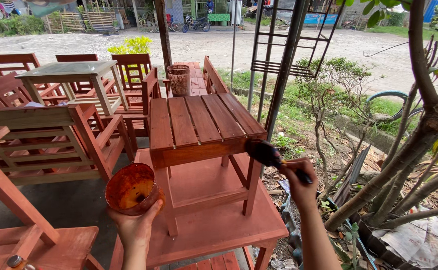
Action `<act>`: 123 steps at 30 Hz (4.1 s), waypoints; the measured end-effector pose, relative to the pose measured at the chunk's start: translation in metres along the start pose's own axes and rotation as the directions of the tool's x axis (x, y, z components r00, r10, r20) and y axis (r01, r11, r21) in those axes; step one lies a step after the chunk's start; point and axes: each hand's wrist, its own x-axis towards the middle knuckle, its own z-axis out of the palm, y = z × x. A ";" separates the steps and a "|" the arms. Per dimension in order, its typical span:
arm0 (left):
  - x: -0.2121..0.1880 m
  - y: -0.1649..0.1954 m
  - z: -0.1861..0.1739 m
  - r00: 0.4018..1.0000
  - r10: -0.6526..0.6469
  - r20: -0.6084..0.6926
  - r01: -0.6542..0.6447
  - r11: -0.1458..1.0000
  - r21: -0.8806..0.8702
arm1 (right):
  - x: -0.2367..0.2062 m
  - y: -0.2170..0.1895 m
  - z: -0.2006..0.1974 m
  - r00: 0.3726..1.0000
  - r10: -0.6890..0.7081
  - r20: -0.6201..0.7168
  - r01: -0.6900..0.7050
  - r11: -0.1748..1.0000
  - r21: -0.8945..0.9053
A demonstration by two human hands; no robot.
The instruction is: The person applies reddish-brown wood stain with a brush to a small slatted wooden table, coating the tabletop, edges, and legs. They dip the brush into a stain container held in their other hand and continue brushing the table surfaces.
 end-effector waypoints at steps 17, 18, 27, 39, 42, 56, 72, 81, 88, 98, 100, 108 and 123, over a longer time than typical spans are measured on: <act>-0.003 -0.003 -0.009 0.996 0.090 -0.019 -0.090 0.996 0.009 | -0.062 -0.072 0.171 0.903 -0.207 0.376 0.173 0.977 0.121; -0.001 -0.004 -0.010 0.996 0.087 -0.015 -0.087 0.996 -0.009 | -0.061 -0.071 0.178 0.903 -0.204 0.378 0.172 0.978 0.118; 0.006 -0.010 -0.023 0.983 0.181 0.019 -0.175 0.970 -0.169 | -0.025 -0.025 0.078 0.981 -0.161 0.106 0.166 0.985 -0.045; -0.001 0.007 -0.024 0.980 0.197 -0.028 -0.198 0.980 -0.017 | -0.046 -0.080 0.119 0.960 -0.242 0.144 0.253 0.966 -0.061; 0.000 0.002 -0.015 0.968 0.252 0.013 -0.250 0.965 -0.086 | -0.054 -0.100 0.171 0.897 -0.253 0.362 0.209 0.965 0.158; -0.016 0.013 0.014 0.990 0.126 0.065 -0.124 0.992 -0.036 | 0.013 -0.001 0.037 0.976 -0.180 0.121 0.183 0.983 -0.007; -0.040 0.016 0.056 0.978 0.187 0.088 -0.186 0.982 -0.020 | -0.008 -0.027 0.008 0.928 -0.368 -0.057 0.342 0.902 -0.264; -0.041 0.009 0.055 0.980 0.163 0.111 -0.176 0.977 0.119 | -0.043 -0.022 0.006 0.970 -0.242 0.010 0.235 0.929 -0.284; -0.038 0.011 0.057 0.967 0.234 0.102 -0.242 0.967 0.078 | -0.019 -0.036 0.017 0.917 -0.398 -0.008 0.375 0.872 -0.315; -0.033 0.003 0.042 0.963 0.255 0.082 -0.258 0.966 0.022 | -0.050 -0.021 0.015 0.956 -0.294 0.017 0.284 0.905 -0.317; -0.032 0.001 0.036 0.961 0.263 0.081 -0.262 0.965 -0.023 | -0.052 -0.025 0.015 0.962 -0.273 0.013 0.264 0.914 -0.307; -0.028 0.013 0.034 0.980 0.191 0.052 -0.177 0.964 -0.201 | -0.049 -0.072 0.113 0.855 -0.378 0.354 0.380 0.923 0.068; -0.010 0.015 -0.018 0.933 0.343 -0.114 -0.345 0.939 -0.001 | -0.034 -0.067 0.180 0.850 -0.360 0.385 0.304 0.932 0.200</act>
